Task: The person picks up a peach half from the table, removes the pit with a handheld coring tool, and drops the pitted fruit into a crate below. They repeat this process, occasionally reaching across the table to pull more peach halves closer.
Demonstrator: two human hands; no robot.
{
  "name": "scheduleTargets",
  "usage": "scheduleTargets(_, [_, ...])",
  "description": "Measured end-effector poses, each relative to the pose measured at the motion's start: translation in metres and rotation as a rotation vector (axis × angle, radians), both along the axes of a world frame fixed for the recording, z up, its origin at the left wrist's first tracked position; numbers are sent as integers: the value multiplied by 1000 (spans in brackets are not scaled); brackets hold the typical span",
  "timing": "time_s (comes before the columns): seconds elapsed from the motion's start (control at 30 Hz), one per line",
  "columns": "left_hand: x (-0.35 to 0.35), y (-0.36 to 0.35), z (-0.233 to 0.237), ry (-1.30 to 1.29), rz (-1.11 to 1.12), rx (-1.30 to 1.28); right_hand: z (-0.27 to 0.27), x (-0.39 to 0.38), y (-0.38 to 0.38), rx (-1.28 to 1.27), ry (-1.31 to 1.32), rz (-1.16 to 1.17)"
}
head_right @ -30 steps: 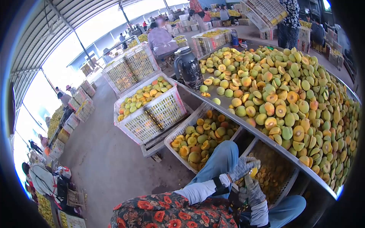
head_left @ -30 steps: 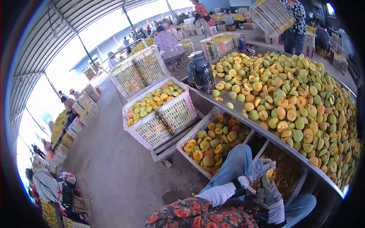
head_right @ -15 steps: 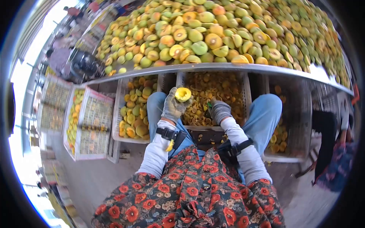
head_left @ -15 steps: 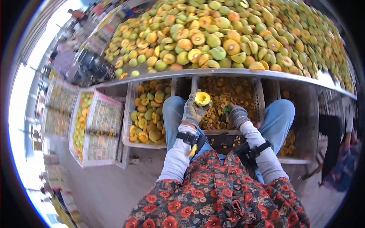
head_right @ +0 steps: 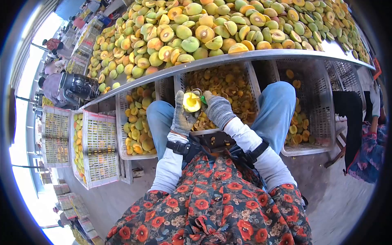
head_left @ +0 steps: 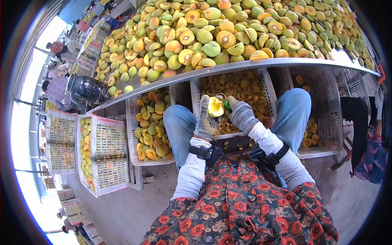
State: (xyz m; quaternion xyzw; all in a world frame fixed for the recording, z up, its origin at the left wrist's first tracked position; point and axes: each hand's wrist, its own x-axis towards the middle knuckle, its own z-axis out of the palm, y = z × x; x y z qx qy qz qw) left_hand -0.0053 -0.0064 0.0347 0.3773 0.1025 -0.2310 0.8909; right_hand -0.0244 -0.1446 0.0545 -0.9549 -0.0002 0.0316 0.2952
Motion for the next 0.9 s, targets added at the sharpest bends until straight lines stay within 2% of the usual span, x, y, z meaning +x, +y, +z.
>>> scheduleTargets(0.1, [-3,-6,2,38,34,-30,-16,0,3,-92,-47,-5])
scheduleTargets(0.13, [-3,-12,7,28,61,-100,-20,1,5,-144,-75,-91])
scheduleTargets(0.17, [-10,-24,11,45,235,-59,-24,4,12,-184,-106,-151])
scheduleTargets(0.2, [-19,-32,11,-608,458,665,-31,5,18,-156,-119,-155])
scheduleTargets(0.23, [-5,-34,-20,-449,492,507,-40,7,21,-127,-131,-153])
scheduleTargets(0.27, [-2,-26,-12,-220,409,613,-56,9,28,2,-147,-243])
scheduleTargets(0.3, [-7,-19,25,80,329,477,-73,13,31,127,-163,-351])
scheduleTargets(0.37, [1,7,21,-85,643,557,-99,13,17,525,-215,-366])
scheduleTargets(0.4, [7,34,16,-280,781,330,-96,9,9,532,-181,-351])
scheduleTargets(0.43, [9,71,5,-389,738,646,-91,4,-3,538,-154,-346])
scheduleTargets(0.47, [10,110,-1,-559,757,1111,-105,3,-14,639,-100,-417])
scheduleTargets(0.5, [4,139,7,-672,744,1570,-118,-1,-18,638,-119,-443])
scheduleTargets(0.53, [9,185,-21,-575,722,1787,-129,-2,-24,588,-143,-434])
scheduleTargets(0.57, [-1,193,-3,-306,752,1728,-135,-2,-34,534,-170,-428])
scheduleTargets(0.6, [-6,227,-34,-210,729,1999,-135,-1,-33,554,-142,-461])
scheduleTargets(0.63, [-20,235,-34,-20,455,2205,-131,-2,-24,579,-109,-494])
scheduleTargets(0.67, [-35,247,-50,-53,136,2359,-123,-5,-19,578,-78,-476])
scheduleTargets(0.7, [-52,261,-76,-79,-21,2304,-116,-7,-16,580,-46,-451])
scheduleTargets(0.73, [-63,258,-87,-74,-45,2364,-119,-8,-14,566,-52,-454])
scheduleTargets(0.77, [-66,244,-72,-116,64,2289,-121,-8,-14,574,-67,-470])
scheduleTargets(0.83, [-42,228,-62,-244,589,2336,-124,-8,-12,657,-11,-495])
scheduleTargets(0.9, [4,191,14,-402,727,2024,-129,-7,-13,586,22,-482])
